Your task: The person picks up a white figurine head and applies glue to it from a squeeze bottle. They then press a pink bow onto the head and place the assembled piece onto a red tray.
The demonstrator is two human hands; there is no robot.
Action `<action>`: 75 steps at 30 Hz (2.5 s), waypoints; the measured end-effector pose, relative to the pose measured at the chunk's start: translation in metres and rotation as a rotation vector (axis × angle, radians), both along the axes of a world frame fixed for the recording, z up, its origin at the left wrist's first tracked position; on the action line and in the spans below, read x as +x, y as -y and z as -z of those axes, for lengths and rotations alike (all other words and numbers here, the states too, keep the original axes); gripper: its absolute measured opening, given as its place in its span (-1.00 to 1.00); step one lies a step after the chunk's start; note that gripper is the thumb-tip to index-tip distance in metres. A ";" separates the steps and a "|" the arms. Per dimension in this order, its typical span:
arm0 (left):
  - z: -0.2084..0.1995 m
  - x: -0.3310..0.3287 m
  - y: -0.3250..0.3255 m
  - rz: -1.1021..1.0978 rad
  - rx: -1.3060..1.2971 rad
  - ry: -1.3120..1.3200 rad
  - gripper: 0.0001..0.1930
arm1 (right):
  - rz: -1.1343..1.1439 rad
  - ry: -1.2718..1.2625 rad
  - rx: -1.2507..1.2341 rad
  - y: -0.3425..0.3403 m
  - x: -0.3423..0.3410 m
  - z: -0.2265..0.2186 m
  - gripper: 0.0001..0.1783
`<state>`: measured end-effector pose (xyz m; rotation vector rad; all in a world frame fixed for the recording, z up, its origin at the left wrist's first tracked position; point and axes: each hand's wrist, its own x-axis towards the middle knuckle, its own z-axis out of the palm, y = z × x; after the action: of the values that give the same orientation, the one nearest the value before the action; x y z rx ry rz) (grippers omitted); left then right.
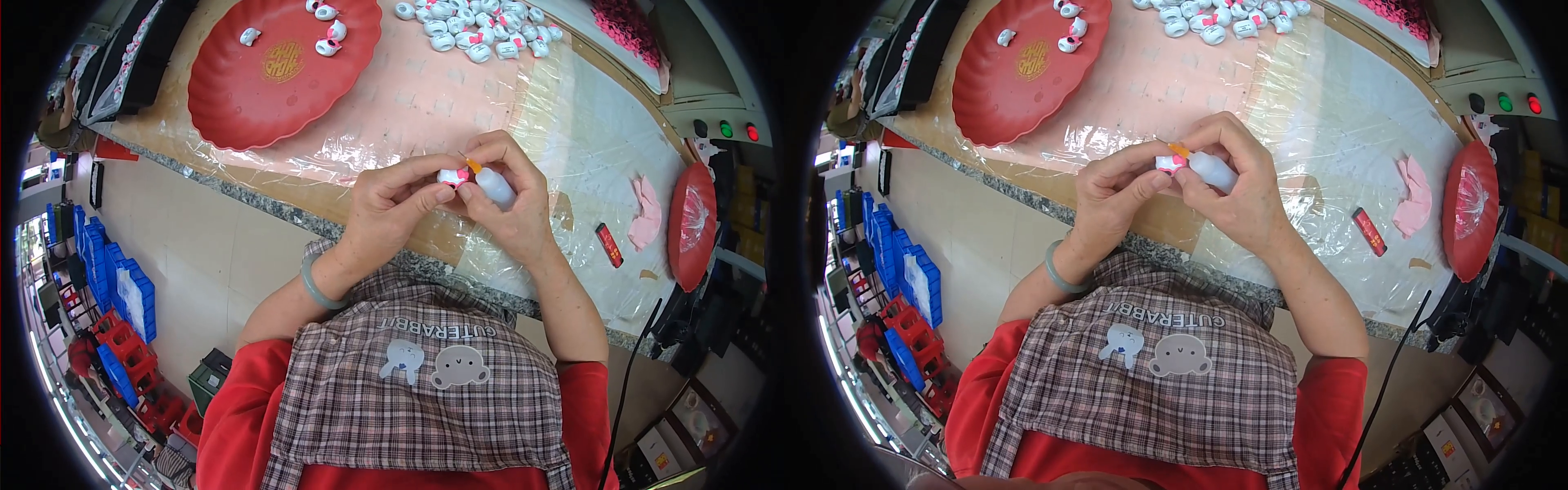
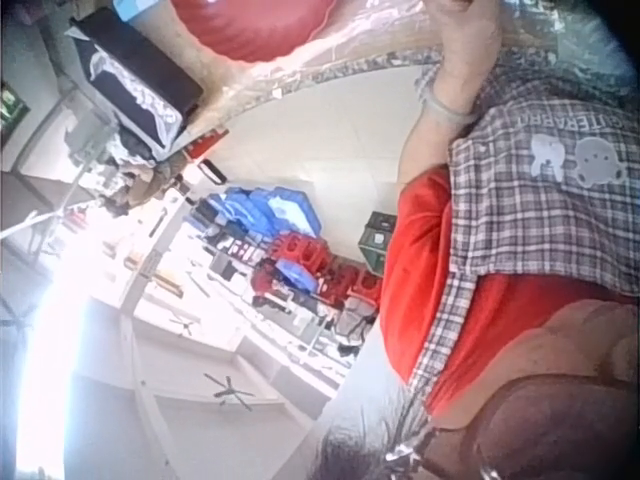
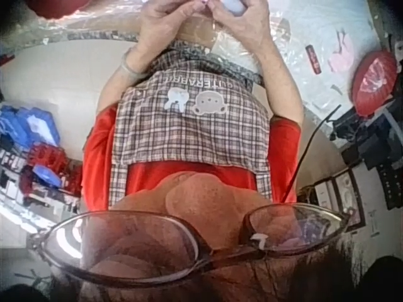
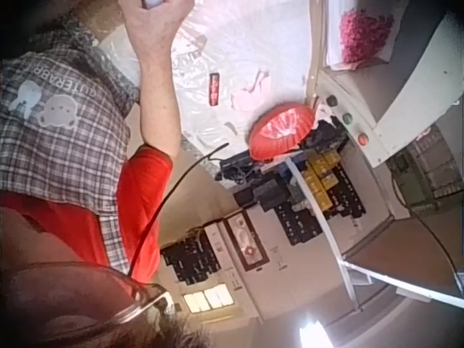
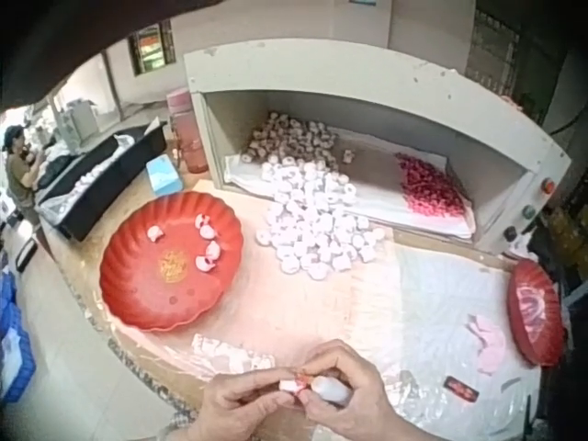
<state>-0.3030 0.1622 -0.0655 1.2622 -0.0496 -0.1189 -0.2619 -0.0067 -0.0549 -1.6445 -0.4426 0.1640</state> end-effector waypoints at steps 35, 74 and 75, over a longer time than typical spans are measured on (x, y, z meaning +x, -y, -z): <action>-0.067 0.054 -0.108 -0.558 0.781 0.379 -0.62 | -0.022 -0.461 0.289 0.014 0.000 -0.008 -0.78; -0.015 0.134 0.004 -0.203 1.357 0.660 -0.82 | -0.041 -0.375 0.199 0.014 -0.003 -0.008 -0.86; -0.016 0.134 0.007 -0.196 1.433 0.619 -0.83 | -0.050 -0.378 0.209 0.014 -0.003 -0.008 -0.86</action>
<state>-0.1686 0.1554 -0.0492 2.6837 -0.4306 0.5100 -0.2646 -0.0211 -0.0466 -1.3590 -0.2036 0.4427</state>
